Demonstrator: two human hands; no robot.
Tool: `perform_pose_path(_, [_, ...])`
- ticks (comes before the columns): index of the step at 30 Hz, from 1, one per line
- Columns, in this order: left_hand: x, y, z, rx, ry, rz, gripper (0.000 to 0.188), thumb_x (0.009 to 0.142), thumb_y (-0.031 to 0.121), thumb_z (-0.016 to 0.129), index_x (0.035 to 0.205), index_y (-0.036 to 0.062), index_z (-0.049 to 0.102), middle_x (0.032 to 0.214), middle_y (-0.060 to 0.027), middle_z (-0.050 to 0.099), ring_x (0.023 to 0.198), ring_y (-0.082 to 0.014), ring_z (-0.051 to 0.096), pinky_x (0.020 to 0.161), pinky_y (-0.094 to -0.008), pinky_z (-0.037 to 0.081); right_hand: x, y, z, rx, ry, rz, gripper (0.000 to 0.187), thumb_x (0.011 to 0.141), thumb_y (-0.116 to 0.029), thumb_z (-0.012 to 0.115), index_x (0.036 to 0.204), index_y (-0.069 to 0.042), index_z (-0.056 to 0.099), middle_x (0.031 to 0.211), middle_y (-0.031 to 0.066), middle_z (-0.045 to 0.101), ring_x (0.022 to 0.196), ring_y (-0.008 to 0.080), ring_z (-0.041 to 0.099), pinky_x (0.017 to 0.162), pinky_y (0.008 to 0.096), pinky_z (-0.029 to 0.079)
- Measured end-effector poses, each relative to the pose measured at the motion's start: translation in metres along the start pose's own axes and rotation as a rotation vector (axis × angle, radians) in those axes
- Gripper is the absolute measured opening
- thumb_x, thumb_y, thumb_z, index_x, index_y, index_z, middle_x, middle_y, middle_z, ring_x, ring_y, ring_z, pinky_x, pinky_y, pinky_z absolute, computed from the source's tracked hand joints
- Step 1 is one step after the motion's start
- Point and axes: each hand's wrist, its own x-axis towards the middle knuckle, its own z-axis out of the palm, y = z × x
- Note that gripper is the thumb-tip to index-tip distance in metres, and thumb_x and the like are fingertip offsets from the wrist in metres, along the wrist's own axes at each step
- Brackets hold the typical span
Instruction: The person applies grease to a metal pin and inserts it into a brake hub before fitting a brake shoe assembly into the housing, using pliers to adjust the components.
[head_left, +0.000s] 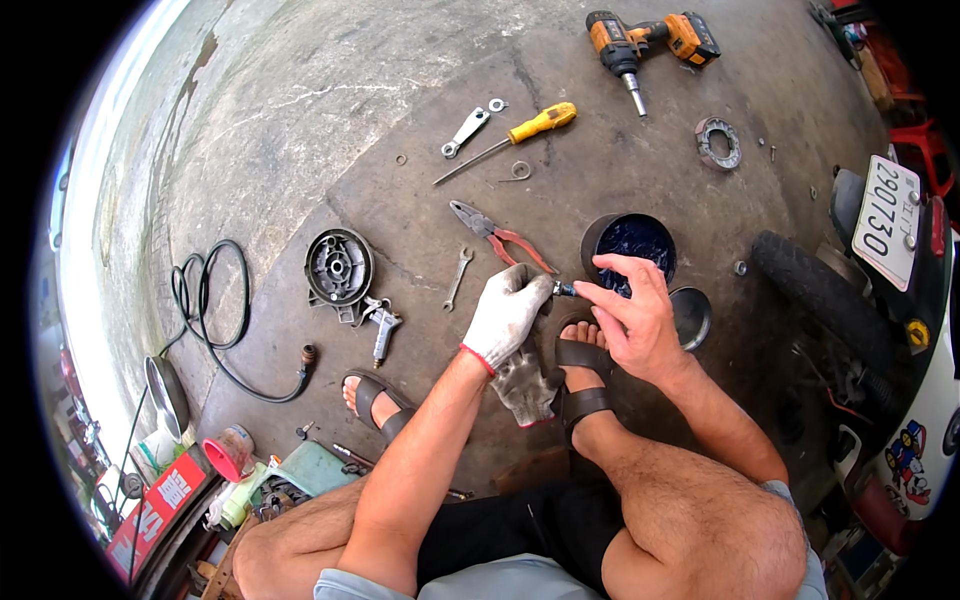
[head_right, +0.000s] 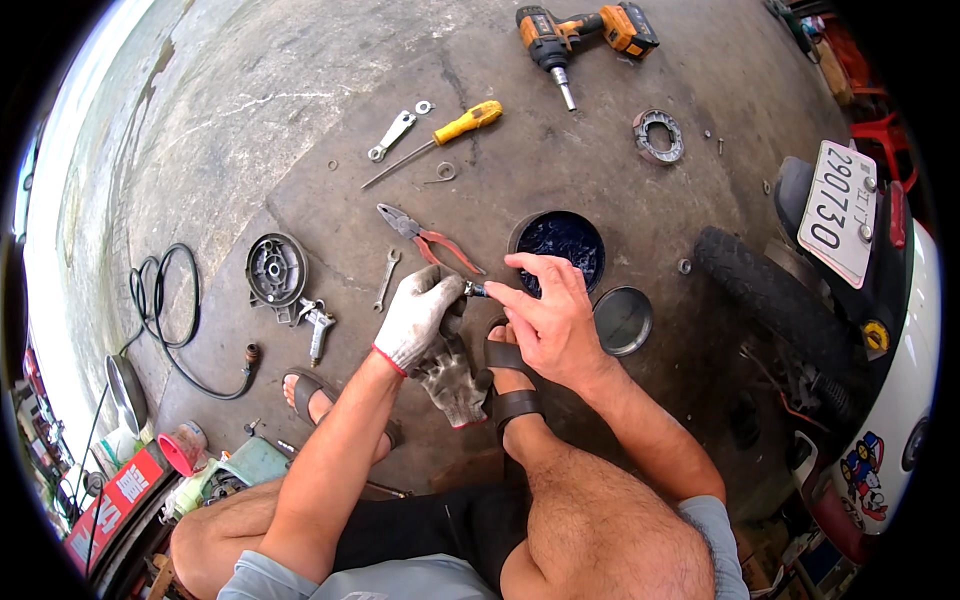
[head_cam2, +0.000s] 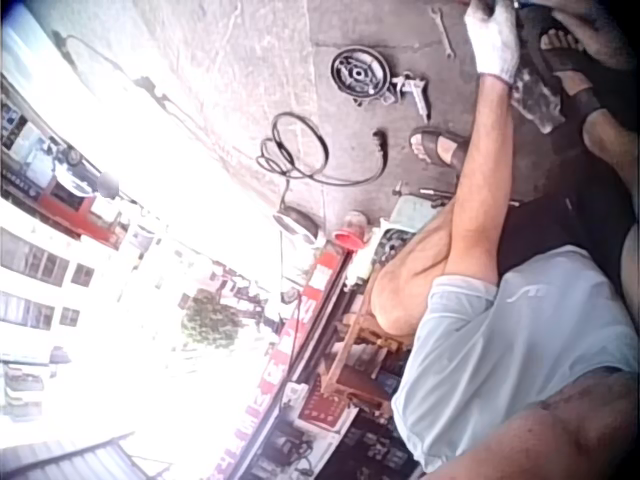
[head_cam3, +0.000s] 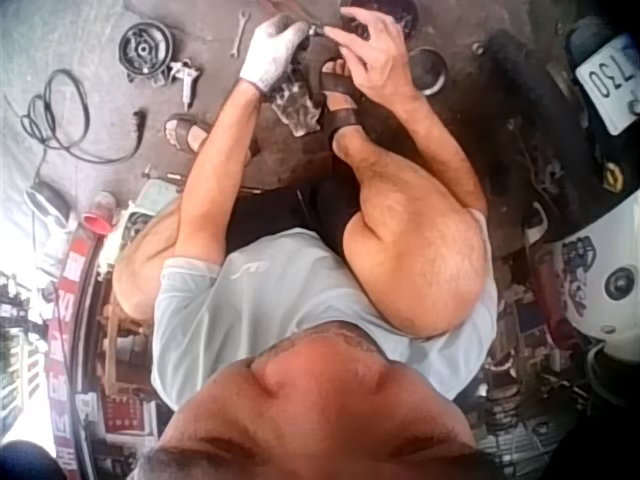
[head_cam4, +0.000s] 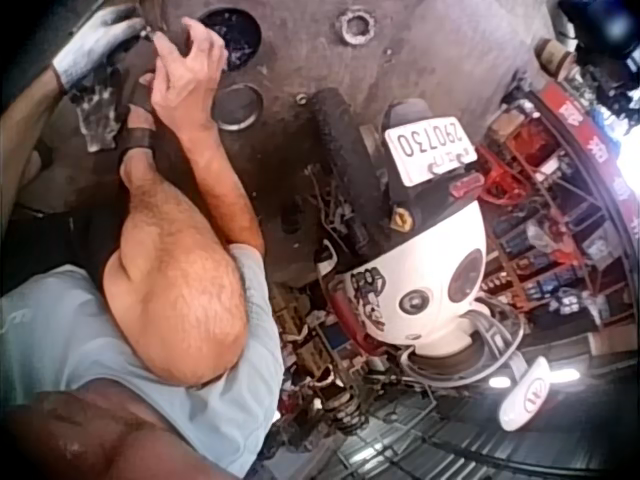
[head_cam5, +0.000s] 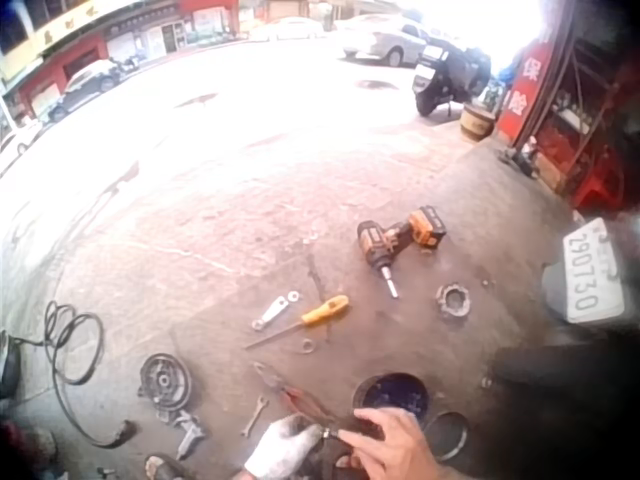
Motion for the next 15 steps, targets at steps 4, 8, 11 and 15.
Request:
perform_pose_path(4, [-0.002,0.003,0.0,-0.053,-0.034,-0.046,0.022,0.095,0.021,0.063,0.093,-0.0013,0.064,0.075,-0.0021,0.062,0.066,-0.0085,0.055,0.057,-0.027,0.045,-0.006,0.004,0.002,0.061,-0.028,0.046,0.031,0.077,-0.001,0.07,0.107,-0.007,0.074,0.101,0.0065,0.065,0.093,0.0253,0.062,0.087,0.0401,0.044])
perform_pose_path(8, [-0.004,0.006,0.003,-0.046,-0.044,-0.003,0.02,0.096,0.018,0.062,0.098,-0.0016,0.064,0.078,-0.0021,0.063,0.067,-0.0074,0.056,0.057,-0.026,0.046,-0.004,0.005,0.007,0.092,0.005,0.059,0.026,0.079,0.0,0.07,0.104,-0.007,0.074,0.092,0.0052,0.064,0.086,0.0236,0.063,0.083,0.0379,0.044])
perform_pose_path(11, [-0.005,0.006,0.005,-0.1,-0.051,0.07,0.016,0.097,0.016,0.061,0.102,0.0004,0.064,0.083,-0.0015,0.064,0.066,-0.0071,0.056,0.058,-0.0246,0.047,-0.006,0.005,0.01,0.178,-0.004,0.153,0.025,0.08,0.0,0.069,0.103,-0.007,0.074,0.091,0.0053,0.064,0.084,0.0237,0.062,0.082,0.037,0.044])
perform_pose_path(15, [-0.007,0.008,0.003,-0.124,-0.105,0.159,0.014,0.098,0.012,0.06,0.106,0.0005,0.064,0.087,-0.0015,0.065,0.068,-0.0072,0.058,0.061,-0.0236,0.048,-0.008,0.007,0.011,0.296,-0.003,0.286,0.024,0.081,-0.001,0.069,0.105,-0.007,0.073,0.092,0.0051,0.064,0.084,0.0233,0.062,0.082,0.0366,0.044])
